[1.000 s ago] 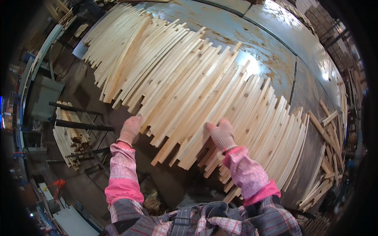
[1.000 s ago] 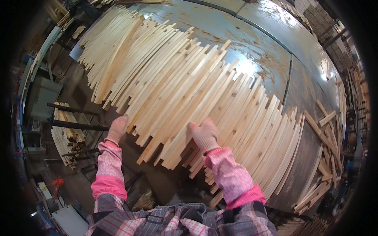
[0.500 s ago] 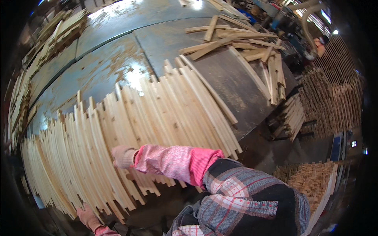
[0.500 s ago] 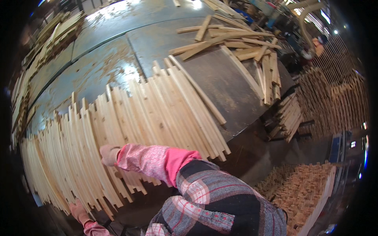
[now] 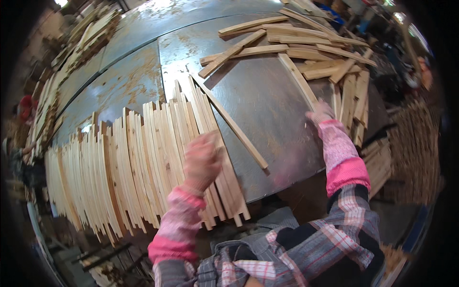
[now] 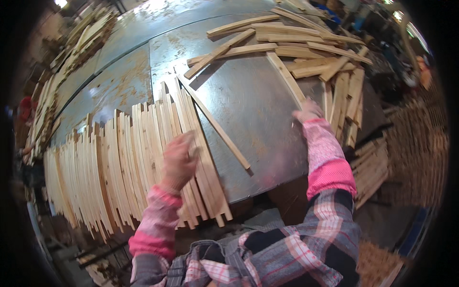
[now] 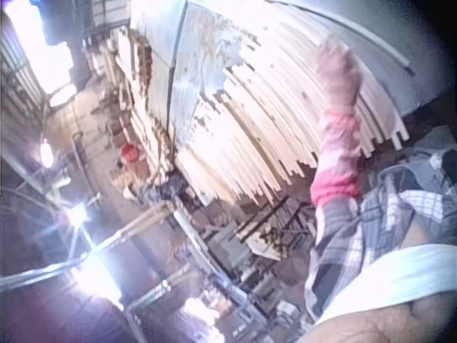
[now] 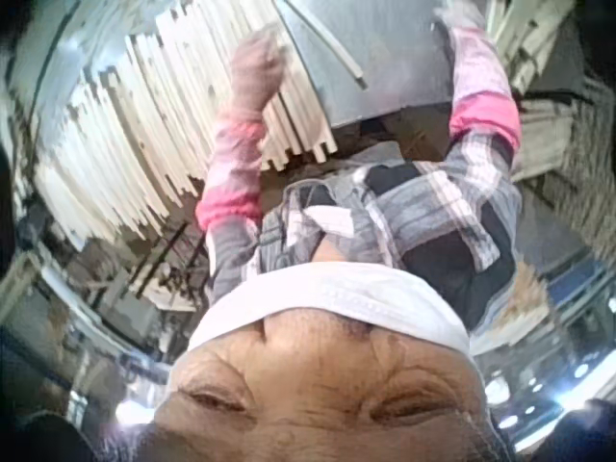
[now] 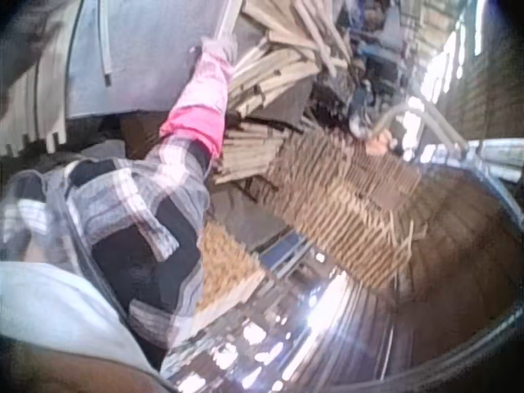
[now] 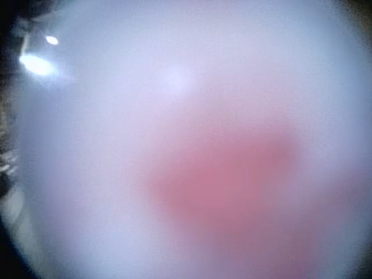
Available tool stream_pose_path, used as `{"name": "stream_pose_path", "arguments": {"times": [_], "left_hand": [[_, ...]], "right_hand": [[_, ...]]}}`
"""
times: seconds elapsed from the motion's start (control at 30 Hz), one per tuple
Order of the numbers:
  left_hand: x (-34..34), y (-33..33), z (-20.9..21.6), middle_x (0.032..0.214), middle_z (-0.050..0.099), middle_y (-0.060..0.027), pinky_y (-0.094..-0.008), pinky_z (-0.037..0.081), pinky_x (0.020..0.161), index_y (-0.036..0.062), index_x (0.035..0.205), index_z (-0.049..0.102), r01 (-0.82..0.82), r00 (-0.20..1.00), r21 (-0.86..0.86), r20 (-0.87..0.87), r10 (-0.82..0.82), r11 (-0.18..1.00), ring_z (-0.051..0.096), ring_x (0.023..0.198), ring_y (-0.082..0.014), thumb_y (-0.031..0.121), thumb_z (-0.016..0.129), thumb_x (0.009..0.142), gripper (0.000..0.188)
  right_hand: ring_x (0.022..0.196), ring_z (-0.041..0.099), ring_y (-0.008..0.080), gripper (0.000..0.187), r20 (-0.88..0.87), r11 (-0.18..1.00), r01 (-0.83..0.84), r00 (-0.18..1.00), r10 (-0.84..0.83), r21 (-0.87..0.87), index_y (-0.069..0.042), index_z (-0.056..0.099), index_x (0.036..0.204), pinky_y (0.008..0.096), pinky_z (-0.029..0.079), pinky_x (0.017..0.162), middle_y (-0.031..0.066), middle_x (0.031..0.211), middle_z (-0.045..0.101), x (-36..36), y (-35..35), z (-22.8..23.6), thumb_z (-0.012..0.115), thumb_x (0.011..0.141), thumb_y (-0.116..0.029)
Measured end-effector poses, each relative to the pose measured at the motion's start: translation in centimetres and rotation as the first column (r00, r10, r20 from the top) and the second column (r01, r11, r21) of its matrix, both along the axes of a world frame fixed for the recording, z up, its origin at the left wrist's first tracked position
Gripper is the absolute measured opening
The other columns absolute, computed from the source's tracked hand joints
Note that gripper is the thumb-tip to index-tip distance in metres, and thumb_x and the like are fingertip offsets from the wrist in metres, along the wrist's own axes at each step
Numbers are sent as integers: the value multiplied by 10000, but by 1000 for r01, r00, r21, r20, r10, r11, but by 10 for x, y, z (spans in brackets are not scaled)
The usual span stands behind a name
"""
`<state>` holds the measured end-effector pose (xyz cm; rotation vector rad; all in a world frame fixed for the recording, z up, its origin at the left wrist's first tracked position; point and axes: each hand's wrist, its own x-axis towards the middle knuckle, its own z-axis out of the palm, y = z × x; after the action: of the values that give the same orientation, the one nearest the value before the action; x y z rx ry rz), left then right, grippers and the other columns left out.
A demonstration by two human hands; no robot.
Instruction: The person sorts wood slats on a circular metal table by hand, aligning them into rows and gathering loose pieces into a stack.
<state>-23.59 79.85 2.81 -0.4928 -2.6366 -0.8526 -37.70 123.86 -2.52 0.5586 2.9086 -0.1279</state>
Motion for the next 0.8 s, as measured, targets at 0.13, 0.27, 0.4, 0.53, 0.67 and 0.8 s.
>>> {"name": "stream_pose_path", "arguments": {"times": [0.13, 0.27, 0.4, 0.53, 0.67, 0.8], "left_hand": [[-73, 96, -47, 1391, 522, -166, -487, 390, 1092, 48, 1359, 539, -238, 936, -517, 105, 337, 822, 502, 1292, -388, 262, 675, 886, 537], [-97, 108, -47, 1330, 510, -200, -493, 522, 940, 55, 1331, 532, -416, 560, -539, 483, 673, 733, 606, 1148, -409, 147, 606, 902, 446], [-68, 121, -57, 1271, 550, -216, -467, 550, 888, 39, 1281, 553, -422, 551, -528, 496, 671, 737, 629, 1103, -398, 46, 606, 844, 440], [-13, 91, -51, 1295, 579, -216, -467, 512, 946, 31, 1294, 580, -264, 709, -496, 481, 516, 827, 620, 1118, -396, 135, 638, 852, 458], [-9, 82, -38, 1369, 538, -197, -490, 431, 1039, 30, 1345, 548, -386, 808, -392, 292, 511, 835, 531, 1243, -397, 318, 687, 844, 594], [-21, 82, -60, 1401, 494, -174, -482, 331, 1126, 11, 1386, 498, -374, 830, -420, 247, 500, 827, 440, 1305, -379, 297, 707, 757, 722]], "right_hand": [[1229, 593, 365, 645, 201, 995, -28, 978, 48, -98, -47, 537, 1316, 453, 496, 1016, 224, 1330, 591, -3, 24, -14, 806, 778, -279], [1201, 604, 386, 594, 213, 809, -4, 964, 159, -588, -7, 562, 1319, 431, 474, 1042, 246, 1276, 625, 65, -20, 20, 738, 824, -285], [1180, 601, 398, 555, 83, 526, -182, 894, 440, -831, 0, 563, 1294, 451, 478, 1011, 259, 1228, 633, 92, -79, -8, 697, 846, -299], [1178, 607, 409, 445, 74, 507, -291, 810, 582, -811, -15, 583, 1171, 482, 483, 1010, 260, 1216, 640, 117, -180, -41, 681, 870, -328], [1094, 656, 418, 358, 133, 267, -713, 239, 962, -648, -10, 676, 1135, 474, 531, 931, 254, 1176, 676, 139, -254, -78, 584, 897, -261], [812, 691, 337, 197, -209, 153, -882, 269, 940, -446, -76, 716, 907, 445, 560, 727, 163, 822, 692, 25, -212, -65, 606, 888, -238]]}}
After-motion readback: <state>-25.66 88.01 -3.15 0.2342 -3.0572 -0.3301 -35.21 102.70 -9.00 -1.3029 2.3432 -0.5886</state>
